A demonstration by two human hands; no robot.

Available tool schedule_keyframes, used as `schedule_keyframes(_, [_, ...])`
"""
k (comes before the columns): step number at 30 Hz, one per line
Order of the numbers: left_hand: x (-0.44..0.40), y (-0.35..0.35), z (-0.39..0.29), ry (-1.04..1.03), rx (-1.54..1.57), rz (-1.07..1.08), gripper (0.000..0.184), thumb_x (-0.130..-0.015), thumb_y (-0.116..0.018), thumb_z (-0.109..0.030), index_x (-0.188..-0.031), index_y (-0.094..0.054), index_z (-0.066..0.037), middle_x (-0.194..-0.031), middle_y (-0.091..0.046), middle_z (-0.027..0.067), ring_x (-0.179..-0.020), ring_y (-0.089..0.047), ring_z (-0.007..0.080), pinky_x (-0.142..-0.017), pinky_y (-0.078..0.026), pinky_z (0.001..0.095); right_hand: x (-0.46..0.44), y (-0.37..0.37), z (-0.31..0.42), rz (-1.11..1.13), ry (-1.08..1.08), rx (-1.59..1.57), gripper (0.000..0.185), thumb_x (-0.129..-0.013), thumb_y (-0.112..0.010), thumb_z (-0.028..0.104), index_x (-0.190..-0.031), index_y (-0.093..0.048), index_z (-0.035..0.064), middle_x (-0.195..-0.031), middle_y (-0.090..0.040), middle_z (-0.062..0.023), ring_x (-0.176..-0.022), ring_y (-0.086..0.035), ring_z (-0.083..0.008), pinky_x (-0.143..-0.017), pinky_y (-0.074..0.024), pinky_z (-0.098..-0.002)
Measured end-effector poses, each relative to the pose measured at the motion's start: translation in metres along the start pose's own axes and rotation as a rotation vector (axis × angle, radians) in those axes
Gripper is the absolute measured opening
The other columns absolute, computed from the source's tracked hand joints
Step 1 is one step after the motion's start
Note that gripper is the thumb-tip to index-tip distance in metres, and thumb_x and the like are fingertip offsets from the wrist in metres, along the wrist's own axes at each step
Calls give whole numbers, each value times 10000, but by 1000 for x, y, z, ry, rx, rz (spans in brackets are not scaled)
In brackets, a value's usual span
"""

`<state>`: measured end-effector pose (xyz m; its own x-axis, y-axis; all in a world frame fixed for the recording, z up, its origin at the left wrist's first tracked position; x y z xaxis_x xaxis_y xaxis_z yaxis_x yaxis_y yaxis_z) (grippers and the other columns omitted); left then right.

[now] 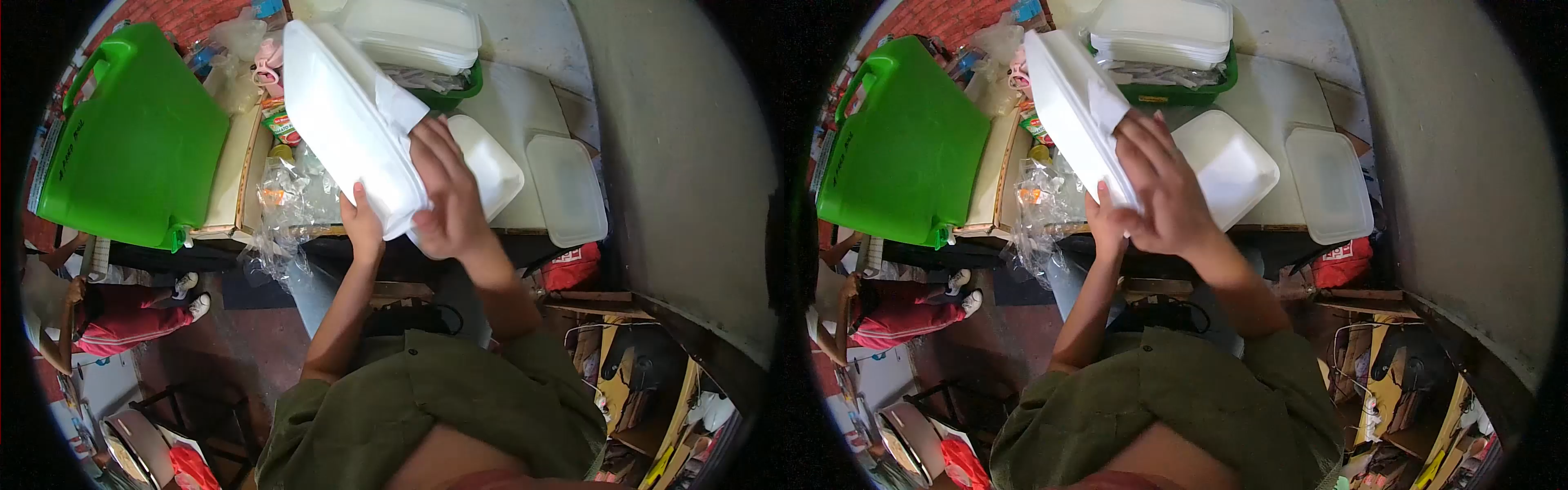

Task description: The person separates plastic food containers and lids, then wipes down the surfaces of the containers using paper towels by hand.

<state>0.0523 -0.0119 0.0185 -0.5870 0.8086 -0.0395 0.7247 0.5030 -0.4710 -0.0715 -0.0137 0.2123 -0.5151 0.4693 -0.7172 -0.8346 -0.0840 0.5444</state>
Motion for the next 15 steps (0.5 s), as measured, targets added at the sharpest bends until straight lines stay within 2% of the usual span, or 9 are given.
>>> schedule_keyframes(1, [1,3,-1,-1,1,1,378,-1003,-438,-248,-1219,-464,60,-1132,-560,130,-1014,-536,170,-895,-428,306,-4,7,-2,27,-37,-98,812,-918,-344,598,-1258,-406,-137,-1360,-378,-309,-1302,-332,-455,-1104,-199,-471])
schedule_keyframes(2, [0,6,-2,32,-75,42,383,-1001,-443,-251,-1226,-465,58,-1121,-569,125,-1016,-536,166,-902,-421,300,-11,16,4,106,-80,-134,767,-961,-248,551,-1327,-386,-109,-1395,-379,-276,-1337,-301,-432,-1109,-205,-454])
schedule_keyframes(5, [4,15,4,83,-196,137,389,-997,-455,-259,-1227,-476,53,-1105,-584,119,-1015,-536,159,-908,-413,291,-29,30,3,239,-82,-83,693,-986,-231,498,-1337,-392,-78,-1404,-368,-274,-1339,-292,-434,-1113,-198,-446])
schedule_keyframes(7, [7,19,9,105,-288,230,388,-993,-466,-270,-1214,-497,47,-1097,-598,118,-1008,-536,153,-910,-410,284,-47,32,-8,243,-79,-36,664,-992,-238,491,-1342,-397,-51,-1400,-364,-282,-1340,-297,-416,-1119,-192,-417])
schedule_keyframes(9, [11,20,6,135,-307,244,382,-990,-472,-275,-1196,-513,44,-1097,-599,118,-1001,-536,148,-909,-411,283,-65,35,-23,120,-72,-80,570,-988,-335,433,-1189,-466,-84,-1250,-469,-255,-1204,-431,-379,-1060,-289,-389])
schedule_keyframes(10, [15,20,4,183,-300,282,383,-989,-475,-274,-1206,-510,40,-1096,-600,115,-1001,-536,148,-910,-411,284,-72,31,-39,119,-71,-79,570,-988,-335,433,-1189,-466,-84,-1250,-469,-255,-1204,-431,-379,-1060,-289,-389])
schedule_keyframes(12, [21,20,1,225,-306,339,377,-989,-478,-267,-1223,-501,28,-1090,-602,98,-990,-537,136,-900,-418,277,-79,26,-70,-132,-289,-313,634,-992,-284,499,-1237,-495,-46,-1288,-490,-163,-1207,-459,-277,-1048,-306,-343])
schedule_keyframes(13, [24,20,-2,223,-306,339,377,-989,-478,-267,-1223,-501,28,-1090,-602,98,-990,-537,136,-900,-418,277,-77,27,-72,-132,-286,-313,634,-992,-284,499,-1237,-495,-46,-1288,-490,-163,-1207,-459,-277,-1048,-306,-343])
schedule_keyframes(15, [29,16,-13,363,-134,345,368,-993,-471,-259,-1226,-496,25,-1096,-597,85,-982,-532,118,-885,-423,266,-72,24,-69,-13,-656,-879,785,-948,-244,630,-1347,-431,-20,-1368,-459,-130,-1254,-426,-198,-1071,-277,-310])
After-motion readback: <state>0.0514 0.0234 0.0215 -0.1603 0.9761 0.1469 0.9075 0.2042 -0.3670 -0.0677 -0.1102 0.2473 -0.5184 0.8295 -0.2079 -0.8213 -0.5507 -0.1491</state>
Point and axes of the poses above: each hand's wrist, its own x-axis away from the middle knuckle, its own y-axis out of the back of the hand, z = x × y, the point moved 2 cm from there along -x, towards the middle knuckle
